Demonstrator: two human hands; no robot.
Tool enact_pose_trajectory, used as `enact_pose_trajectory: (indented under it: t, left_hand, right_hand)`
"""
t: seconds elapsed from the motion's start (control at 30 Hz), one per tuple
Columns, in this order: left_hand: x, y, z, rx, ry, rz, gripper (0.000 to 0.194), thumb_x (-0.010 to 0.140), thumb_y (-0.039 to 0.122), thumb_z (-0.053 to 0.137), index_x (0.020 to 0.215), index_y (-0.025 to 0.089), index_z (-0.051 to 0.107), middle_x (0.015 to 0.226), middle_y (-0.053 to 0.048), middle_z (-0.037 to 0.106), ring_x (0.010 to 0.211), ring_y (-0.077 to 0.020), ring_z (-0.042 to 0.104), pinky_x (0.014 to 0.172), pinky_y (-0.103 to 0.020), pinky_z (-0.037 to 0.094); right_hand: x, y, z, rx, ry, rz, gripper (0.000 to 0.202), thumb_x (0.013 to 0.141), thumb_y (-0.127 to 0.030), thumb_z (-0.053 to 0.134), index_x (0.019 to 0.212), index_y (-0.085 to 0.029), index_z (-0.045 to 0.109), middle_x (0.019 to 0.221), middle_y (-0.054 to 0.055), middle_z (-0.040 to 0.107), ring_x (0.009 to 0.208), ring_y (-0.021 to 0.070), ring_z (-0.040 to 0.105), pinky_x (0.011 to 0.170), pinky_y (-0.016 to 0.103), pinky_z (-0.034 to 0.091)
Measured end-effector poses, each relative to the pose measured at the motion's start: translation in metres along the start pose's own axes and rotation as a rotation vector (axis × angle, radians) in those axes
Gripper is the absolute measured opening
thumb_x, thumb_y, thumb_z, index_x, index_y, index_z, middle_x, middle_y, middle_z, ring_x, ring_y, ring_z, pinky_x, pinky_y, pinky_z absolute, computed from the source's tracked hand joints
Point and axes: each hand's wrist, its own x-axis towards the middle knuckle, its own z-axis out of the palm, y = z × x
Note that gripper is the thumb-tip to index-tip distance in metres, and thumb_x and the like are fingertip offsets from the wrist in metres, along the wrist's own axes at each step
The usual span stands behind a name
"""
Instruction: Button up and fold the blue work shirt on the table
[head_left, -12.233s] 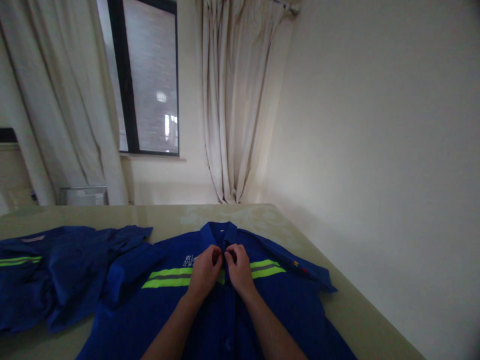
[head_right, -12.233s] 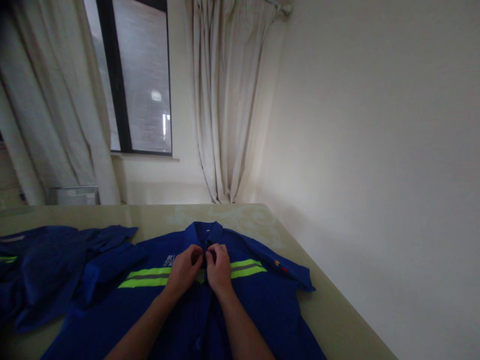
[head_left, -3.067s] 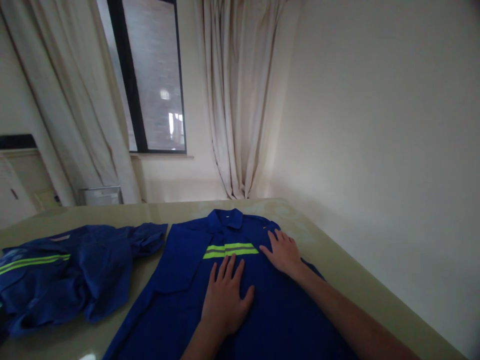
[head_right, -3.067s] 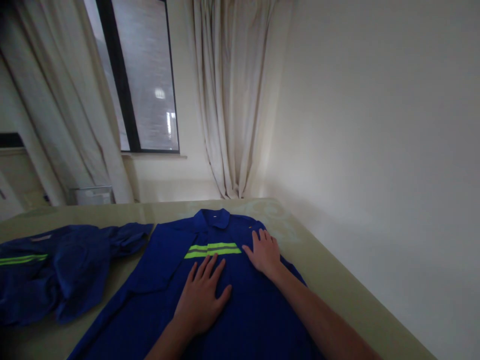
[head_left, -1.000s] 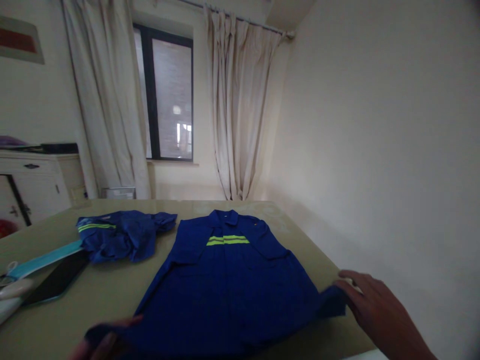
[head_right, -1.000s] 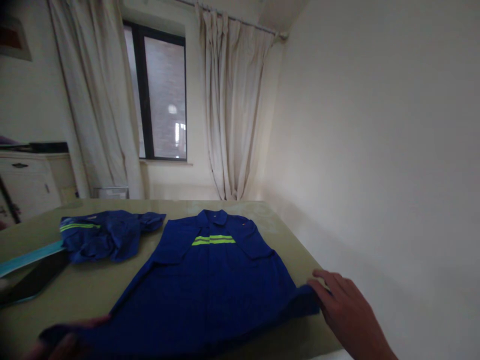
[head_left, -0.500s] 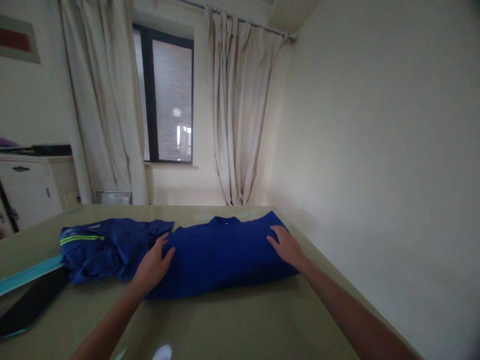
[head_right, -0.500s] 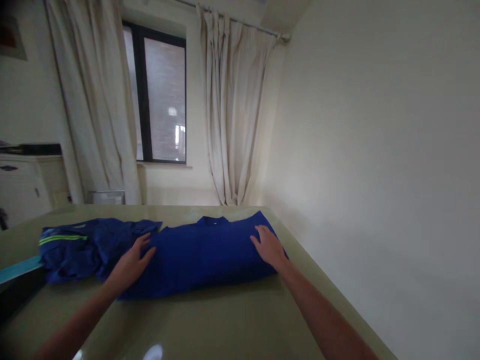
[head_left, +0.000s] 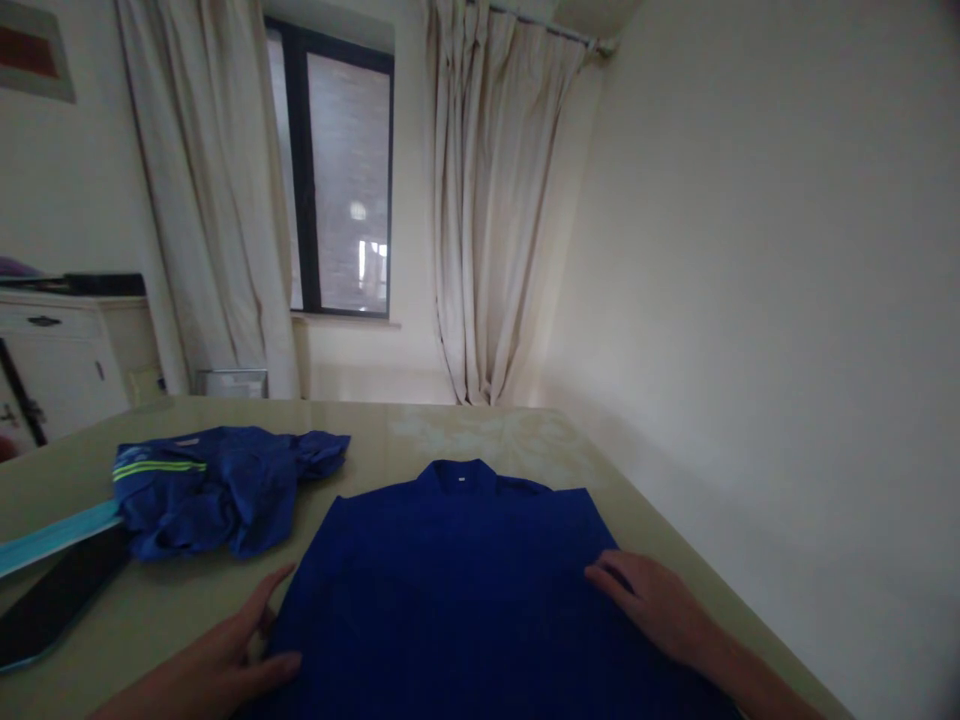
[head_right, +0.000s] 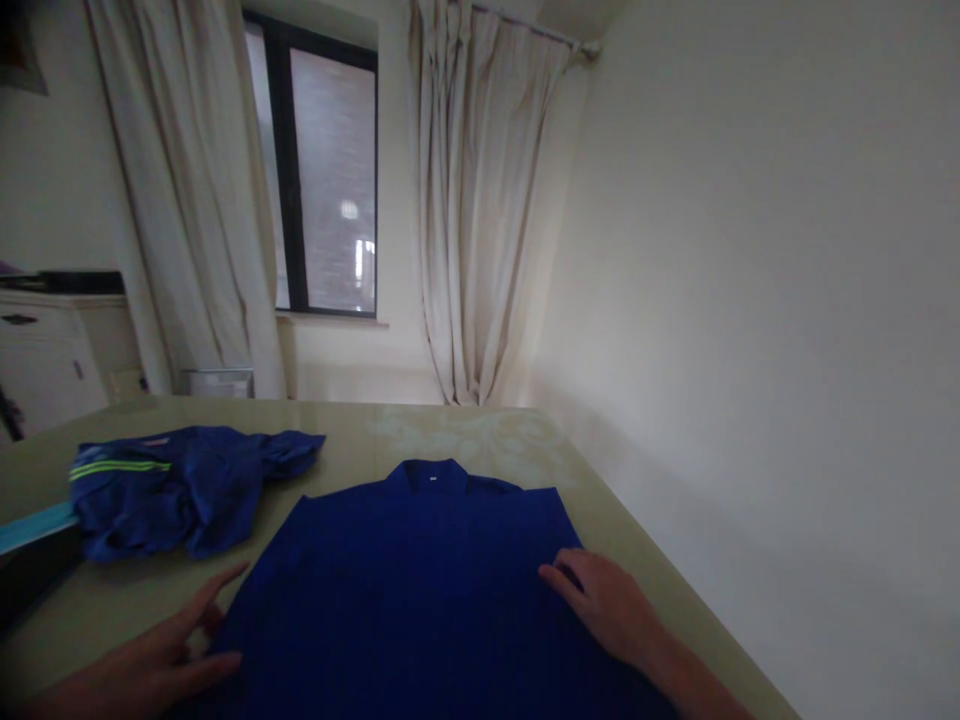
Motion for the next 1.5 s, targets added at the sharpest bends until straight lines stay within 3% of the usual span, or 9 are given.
enact_pose_trajectory:
  t: [0.07,0.2,0.37,0.5,0.67,0.8,0.97,1.13,1.5]
  left_hand:
    - [0.019,0.015,-0.001,-0.134,-0.048,-0.067,0.101,0.071,0.071,0.060,0.154,0.019,0.036,0.097,-0.006,0.079,0.077,-0.0301,0.076,0.068,-0.038,0.063]
    - [0.075,0.050,0.010,-0.156,0.130,-0.151,0.103,0.072,0.070,0.056,0.147,0.002,0.037,0.105,-0.017,0.077,0.094,-0.0345,0.075,0.080,-0.041,0.060]
    - [0.091,0.063,0.007,-0.318,0.001,-0.124,0.069,0.071,0.067,0.062,0.112,0.012,0.068,0.089,-0.010,0.079,0.084,-0.0321,0.076,0.072,-0.037,0.060]
    - [0.078,0.058,-0.012,-0.504,-0.117,-0.002,0.056,0.073,0.070,0.069,0.094,0.019,0.074,0.088,-0.004,0.080,0.086,-0.0296,0.075,0.073,-0.034,0.060]
    - [0.104,0.060,-0.023,-0.300,0.118,-0.006,0.050,0.080,0.064,0.061,0.100,0.019,0.071,0.091,-0.004,0.078,0.087,-0.0276,0.074,0.075,-0.033,0.058]
    - [0.121,0.071,-0.004,-0.004,0.250,-0.148,0.051,0.085,0.047,0.048,0.119,0.012,0.065,0.115,-0.016,0.074,0.099,-0.0330,0.073,0.084,-0.042,0.058]
    - [0.081,0.084,0.045,0.216,0.283,0.157,0.068,0.094,0.049,0.036,0.146,0.008,0.048,0.150,-0.021,0.053,0.130,-0.0346,0.059,0.111,-0.050,0.045]
    - [0.029,0.081,0.088,0.399,0.047,0.325,0.070,0.094,0.069,0.042,0.155,0.035,0.041,0.164,-0.003,0.036,0.152,-0.0342,0.031,0.125,-0.060,0.024]
    - [0.060,0.089,0.085,0.525,0.036,0.334,0.064,0.100,0.062,0.035,0.154,0.030,0.044,0.163,-0.005,0.039,0.151,-0.0295,0.036,0.124,-0.053,0.026]
  right_hand:
    - [0.019,0.007,-0.005,-0.005,0.114,0.106,0.047,0.097,-0.061,0.047,0.115,-0.024,0.071,0.121,0.012,0.073,0.110,0.0309,0.069,0.101,0.047,0.049]
    - [0.066,0.018,0.001,0.005,0.118,0.343,0.060,0.089,-0.051,0.060,0.134,-0.012,0.059,0.130,0.021,0.068,0.118,0.0337,0.067,0.099,0.045,0.050]
    - [0.076,0.032,0.007,0.010,0.196,0.342,0.046,0.081,-0.027,0.063,0.125,-0.014,0.063,0.103,0.012,0.076,0.096,0.0276,0.073,0.085,0.037,0.052]
    - [0.067,0.045,-0.011,-0.080,0.326,0.183,0.028,0.085,-0.030,0.055,0.105,-0.019,0.071,0.092,0.009,0.074,0.091,0.0275,0.070,0.086,0.039,0.051]
    - [0.098,0.034,-0.034,-0.129,0.430,0.189,0.029,0.089,-0.034,0.053,0.104,-0.019,0.073,0.099,0.013,0.073,0.094,0.0294,0.069,0.088,0.042,0.052]
    - [0.125,0.008,-0.008,-0.171,0.458,0.286,0.034,0.089,-0.029,0.050,0.115,-0.019,0.071,0.109,0.015,0.072,0.098,0.0300,0.070,0.086,0.044,0.054]
    - [0.115,-0.029,0.044,-0.069,0.372,0.068,0.050,0.095,-0.034,0.048,0.143,-0.018,0.055,0.146,0.015,0.056,0.129,0.0287,0.060,0.107,0.045,0.048]
    - [0.094,-0.049,0.073,-0.048,0.075,-0.100,0.066,0.100,-0.065,0.043,0.154,-0.028,0.046,0.162,0.009,0.040,0.150,0.0312,0.036,0.123,0.055,0.026]
    - [0.118,-0.071,0.064,-0.175,-0.072,0.016,0.067,0.104,-0.058,0.031,0.157,-0.017,0.040,0.164,0.014,0.032,0.153,0.0304,0.027,0.125,0.051,0.016]
